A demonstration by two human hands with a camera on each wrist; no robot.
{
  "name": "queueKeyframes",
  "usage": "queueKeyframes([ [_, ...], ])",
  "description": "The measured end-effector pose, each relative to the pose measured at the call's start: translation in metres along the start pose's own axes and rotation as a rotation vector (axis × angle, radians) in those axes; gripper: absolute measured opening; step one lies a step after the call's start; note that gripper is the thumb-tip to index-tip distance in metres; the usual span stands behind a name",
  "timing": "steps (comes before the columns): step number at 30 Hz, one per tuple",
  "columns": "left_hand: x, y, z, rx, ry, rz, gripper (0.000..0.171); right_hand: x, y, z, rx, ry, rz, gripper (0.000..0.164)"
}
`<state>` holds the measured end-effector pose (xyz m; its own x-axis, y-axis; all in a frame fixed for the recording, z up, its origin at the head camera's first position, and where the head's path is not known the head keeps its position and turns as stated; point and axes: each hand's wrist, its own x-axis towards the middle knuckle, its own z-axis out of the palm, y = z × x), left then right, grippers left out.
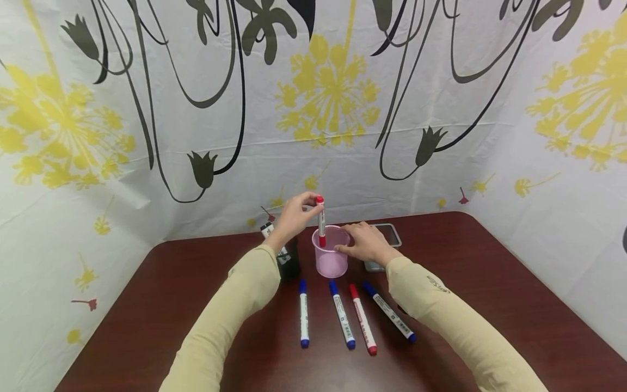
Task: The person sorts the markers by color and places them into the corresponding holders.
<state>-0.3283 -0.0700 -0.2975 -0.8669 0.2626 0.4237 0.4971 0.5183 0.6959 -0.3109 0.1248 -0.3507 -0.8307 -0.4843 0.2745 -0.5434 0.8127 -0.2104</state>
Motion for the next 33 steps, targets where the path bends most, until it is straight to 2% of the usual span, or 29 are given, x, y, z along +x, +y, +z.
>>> queueKeyframes([
  [9, -0.01, -0.015, 0.01, -0.003, -0.01, -0.021, 0.024, 0.0, -0.001, -0.002, 0.01, -0.003, -0.018, 0.058],
  [20, -0.021, -0.028, 0.017, -0.004, -0.038, -0.059, 0.024, 0.0, 0.001, -0.001, 0.01, -0.006, -0.013, 0.057],
  [33, -0.032, -0.039, 0.019, -0.007, -0.051, -0.071, 0.016, 0.0, 0.004, -0.004, 0.033, -0.01, -0.064, 0.052],
])
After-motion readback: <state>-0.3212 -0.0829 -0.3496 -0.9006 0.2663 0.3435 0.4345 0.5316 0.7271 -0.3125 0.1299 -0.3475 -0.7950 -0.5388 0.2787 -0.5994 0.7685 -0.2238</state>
